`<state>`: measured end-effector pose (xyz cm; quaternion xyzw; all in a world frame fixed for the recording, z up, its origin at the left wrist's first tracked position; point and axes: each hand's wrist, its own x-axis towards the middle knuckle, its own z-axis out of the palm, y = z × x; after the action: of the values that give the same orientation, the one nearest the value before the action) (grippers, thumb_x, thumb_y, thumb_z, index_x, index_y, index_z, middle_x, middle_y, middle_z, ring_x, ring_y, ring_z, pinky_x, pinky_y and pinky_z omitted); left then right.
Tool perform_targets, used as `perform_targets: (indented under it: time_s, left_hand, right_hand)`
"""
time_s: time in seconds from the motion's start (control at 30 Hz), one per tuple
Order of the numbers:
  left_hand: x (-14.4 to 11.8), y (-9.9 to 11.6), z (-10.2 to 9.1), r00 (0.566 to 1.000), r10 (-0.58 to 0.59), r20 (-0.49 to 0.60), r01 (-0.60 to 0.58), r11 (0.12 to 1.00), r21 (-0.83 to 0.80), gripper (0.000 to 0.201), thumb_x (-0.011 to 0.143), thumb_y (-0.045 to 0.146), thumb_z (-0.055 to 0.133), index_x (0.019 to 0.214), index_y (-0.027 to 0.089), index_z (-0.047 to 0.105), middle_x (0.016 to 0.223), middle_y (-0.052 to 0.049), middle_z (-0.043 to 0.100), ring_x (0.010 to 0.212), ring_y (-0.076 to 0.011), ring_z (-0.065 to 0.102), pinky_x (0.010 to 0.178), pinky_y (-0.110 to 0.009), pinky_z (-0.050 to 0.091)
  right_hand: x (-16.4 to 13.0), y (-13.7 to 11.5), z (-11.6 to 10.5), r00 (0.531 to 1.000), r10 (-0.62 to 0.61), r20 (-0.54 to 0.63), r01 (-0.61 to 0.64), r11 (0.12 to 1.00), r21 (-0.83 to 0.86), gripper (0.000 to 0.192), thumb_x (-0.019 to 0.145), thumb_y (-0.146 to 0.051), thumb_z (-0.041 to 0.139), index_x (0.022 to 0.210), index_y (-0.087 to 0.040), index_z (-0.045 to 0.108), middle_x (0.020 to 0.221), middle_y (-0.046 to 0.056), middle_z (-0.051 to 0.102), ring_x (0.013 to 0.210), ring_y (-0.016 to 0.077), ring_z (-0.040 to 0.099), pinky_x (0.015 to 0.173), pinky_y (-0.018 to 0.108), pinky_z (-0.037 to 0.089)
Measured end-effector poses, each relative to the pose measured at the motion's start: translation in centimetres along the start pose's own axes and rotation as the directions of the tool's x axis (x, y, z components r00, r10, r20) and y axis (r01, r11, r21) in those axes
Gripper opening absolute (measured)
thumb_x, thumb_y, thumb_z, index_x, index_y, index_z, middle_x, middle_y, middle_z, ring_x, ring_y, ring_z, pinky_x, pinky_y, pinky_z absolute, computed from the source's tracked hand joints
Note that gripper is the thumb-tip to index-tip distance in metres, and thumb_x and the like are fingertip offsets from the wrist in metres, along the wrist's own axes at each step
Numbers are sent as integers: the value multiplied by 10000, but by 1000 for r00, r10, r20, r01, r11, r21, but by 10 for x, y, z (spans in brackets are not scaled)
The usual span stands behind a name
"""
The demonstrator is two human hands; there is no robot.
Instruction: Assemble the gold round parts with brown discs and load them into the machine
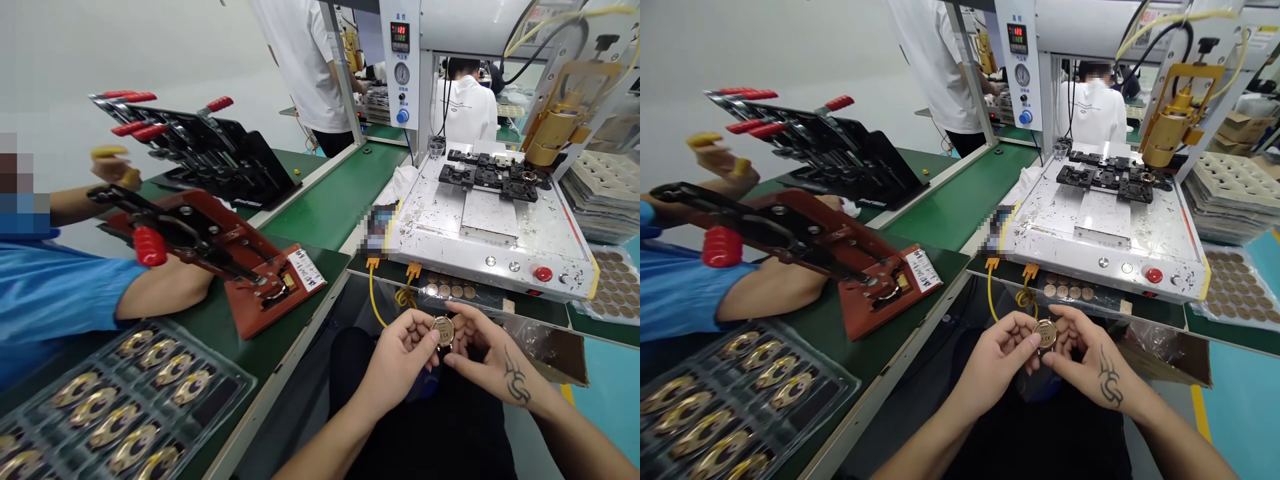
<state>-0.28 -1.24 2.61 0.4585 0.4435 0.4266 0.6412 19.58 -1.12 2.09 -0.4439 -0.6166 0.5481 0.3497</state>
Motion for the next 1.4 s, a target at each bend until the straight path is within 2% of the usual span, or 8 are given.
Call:
perform_targets:
  time_s: [0.47, 0.6, 0.67, 0.83, 1.0, 1.1, 1.23, 1.4]
  left_hand:
    - [-5, -2, -5, 998, 59, -36, -57, 997, 58, 215, 959, 373, 717, 973, 177, 630, 739, 20, 622, 608, -112, 617, 604, -239, 517]
    - [-17, 31, -29, 973, 229, 29, -228, 935, 271, 253, 939, 337, 766, 1117, 184, 674, 948, -58, 735, 816, -174, 706, 746, -287, 571]
    - [-27, 65, -53, 880, 473, -54, -379, 765, 520, 241, 946, 320, 769, 1136, 193, 693, 1039, -80, 748, 900, -191, 706, 818, -310, 570]
    - [-40, 145, -137, 307, 950, 50, -347, 63, 936, 199, 1040, 288, 611, 872, 196, 666, 853, -56, 711, 838, -188, 651, 820, -338, 519]
    - [-25, 155, -199, 470, 804, 363, -305, -238, 922, 518, 1058, 332, 513, 563, 234, 399, 539, 23, 453, 557, -155, 436, 621, -323, 392]
    - [-16, 166, -206, 447, 846, 291, -311, -158, 937, 553, 1064, 373, 507, 562, 236, 319, 534, 40, 380, 533, -140, 391, 594, -315, 351]
    - [0, 224, -214, 363, 927, -94, -353, 230, 907, 509, 1082, 486, 492, 648, 231, 419, 568, 47, 445, 541, -129, 480, 584, -272, 396]
    - [2, 256, -269, 294, 843, -451, -202, 516, 833, 219, 1080, 388, 514, 966, 223, 603, 841, -22, 719, 810, -182, 723, 757, -282, 551]
  right_hand:
    - [15, -2, -11, 859, -452, 240, 511, 723, -466, 462, 1038, -224, 639, 1485, -294, 547, 1273, 106, 694, 1124, 245, 710, 976, 357, 600]
    - [34, 6, -10, 824, -532, 196, 553, 676, -487, 422, 1007, -282, 680, 1422, -280, 600, 1194, 98, 737, 996, 244, 752, 884, 329, 632]
    - [47, 7, -7, 810, -562, 165, 561, 662, -497, 413, 980, -328, 705, 1384, -279, 634, 1091, 71, 753, 871, 225, 753, 786, 299, 639]
    - [68, -4, 4, 765, -623, 165, 613, 626, -482, 362, 972, -367, 699, 1320, -277, 656, 1001, 54, 763, 777, 217, 747, 678, 280, 641]
    - [75, 1, 9, 779, -609, 150, 604, 665, -439, 366, 961, -396, 715, 1306, -279, 677, 1024, 59, 794, 802, 242, 785, 659, 285, 672]
    - [83, 4, 12, 811, -565, 155, 573, 711, -407, 389, 955, -417, 728, 1314, -275, 682, 1070, 69, 805, 851, 253, 801, 649, 269, 674]
    - [103, -16, 30, 820, -550, 158, 566, 735, -374, 404, 960, -449, 725, 1312, -258, 671, 1007, 57, 788, 815, 218, 774, 689, 256, 652]
    - [128, -33, 57, 821, -531, 210, 571, 756, -319, 354, 968, -445, 693, 1245, -223, 686, 780, 4, 677, 655, 176, 653, 607, 270, 574]
